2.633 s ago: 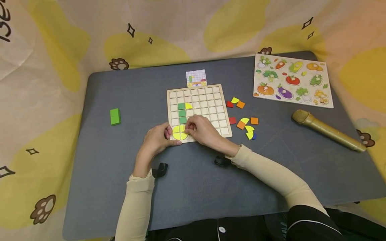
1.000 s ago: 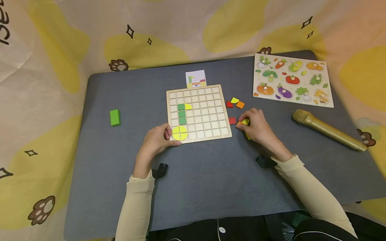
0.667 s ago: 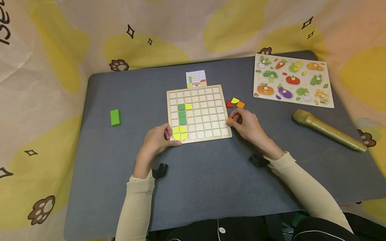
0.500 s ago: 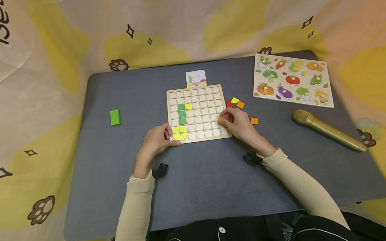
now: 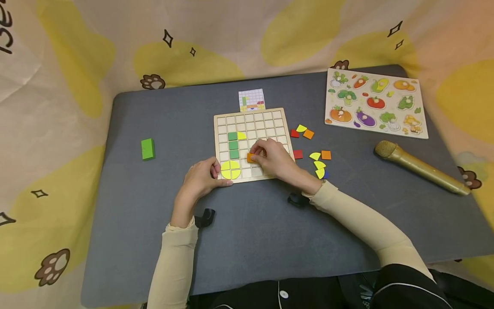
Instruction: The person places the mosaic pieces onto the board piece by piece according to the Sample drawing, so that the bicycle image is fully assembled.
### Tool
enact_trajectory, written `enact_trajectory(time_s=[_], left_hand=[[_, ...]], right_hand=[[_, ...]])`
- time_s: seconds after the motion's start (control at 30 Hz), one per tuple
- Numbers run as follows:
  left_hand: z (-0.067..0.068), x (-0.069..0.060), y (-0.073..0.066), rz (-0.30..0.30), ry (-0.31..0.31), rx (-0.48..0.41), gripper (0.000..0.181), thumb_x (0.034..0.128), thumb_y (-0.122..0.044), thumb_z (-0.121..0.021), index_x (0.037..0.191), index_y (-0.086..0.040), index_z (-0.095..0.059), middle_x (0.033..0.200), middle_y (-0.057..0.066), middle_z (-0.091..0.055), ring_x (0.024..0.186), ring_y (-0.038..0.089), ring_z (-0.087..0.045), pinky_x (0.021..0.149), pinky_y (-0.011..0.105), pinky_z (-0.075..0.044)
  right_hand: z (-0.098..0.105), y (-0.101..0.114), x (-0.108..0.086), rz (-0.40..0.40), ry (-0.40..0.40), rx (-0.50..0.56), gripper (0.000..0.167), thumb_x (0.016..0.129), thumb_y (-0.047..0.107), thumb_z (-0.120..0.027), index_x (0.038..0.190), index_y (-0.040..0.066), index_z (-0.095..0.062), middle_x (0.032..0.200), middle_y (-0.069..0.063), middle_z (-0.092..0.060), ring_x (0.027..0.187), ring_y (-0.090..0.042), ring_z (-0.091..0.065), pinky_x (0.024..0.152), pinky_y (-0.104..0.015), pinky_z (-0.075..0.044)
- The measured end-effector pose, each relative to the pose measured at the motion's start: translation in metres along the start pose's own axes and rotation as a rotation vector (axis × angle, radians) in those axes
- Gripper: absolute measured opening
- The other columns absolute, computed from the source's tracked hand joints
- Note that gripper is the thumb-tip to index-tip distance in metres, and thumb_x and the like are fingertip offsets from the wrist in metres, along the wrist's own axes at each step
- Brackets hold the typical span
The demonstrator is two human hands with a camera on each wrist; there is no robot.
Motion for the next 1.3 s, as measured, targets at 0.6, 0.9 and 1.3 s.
enact_trajectory(time_s=[0.6,0.9,1.3], left_hand=[[0.001,0.001,-0.001,0.003,0.006,0.013,0.051,0.0781,-0.035,-0.096,0.093,-0.011,-0.054,0.079,0.003,-0.051,0.073,0.022,-0.046,0.070,0.035,-0.032],[0.000,0.001,0.000,0.002,0.002,0.003,0.051,0.0771,-0.035,-0.097,0.093,-0.011,-0.055,0.079,0.004,-0.052,0.073,0.022,-0.046,0.071,0.035,-0.032],[-0.001,0.000,0.001,0.004,0.000,-0.009,0.052,0.0763,-0.033,-0.098,0.093,-0.011,-0.054,0.079,0.004,-0.051,0.074,0.022,-0.046,0.071,0.035,-0.031]], right_hand=[[-0.021,0.009,0.008,0.017,0.038,-0.103,0.004,0.094,0.010,-0.079,0.098,0.011,-0.080,0.097,-0.006,-0.069,0.100,-0.024,-0.059,0.087,-0.038,-0.049],[-0.006,0.000,0.007,-0.004,0.005,-0.086,0.010,0.094,0.015,-0.081,0.099,0.008,-0.077,0.100,-0.009,-0.070,0.099,-0.026,-0.058,0.087,-0.040,-0.048],[0.063,-0.058,-0.007,-0.143,-0.140,-0.054,0.015,0.096,0.012,-0.077,0.106,0.001,-0.075,0.104,-0.017,-0.066,0.095,-0.031,-0.053,0.081,-0.039,-0.039]])
Point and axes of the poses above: each hand's wrist, its own x-axis towards the middle knuckle, its own z-axis out of the back of the hand, y = z × x, the point moved 9 cm from there along x, towards the middle knuckle
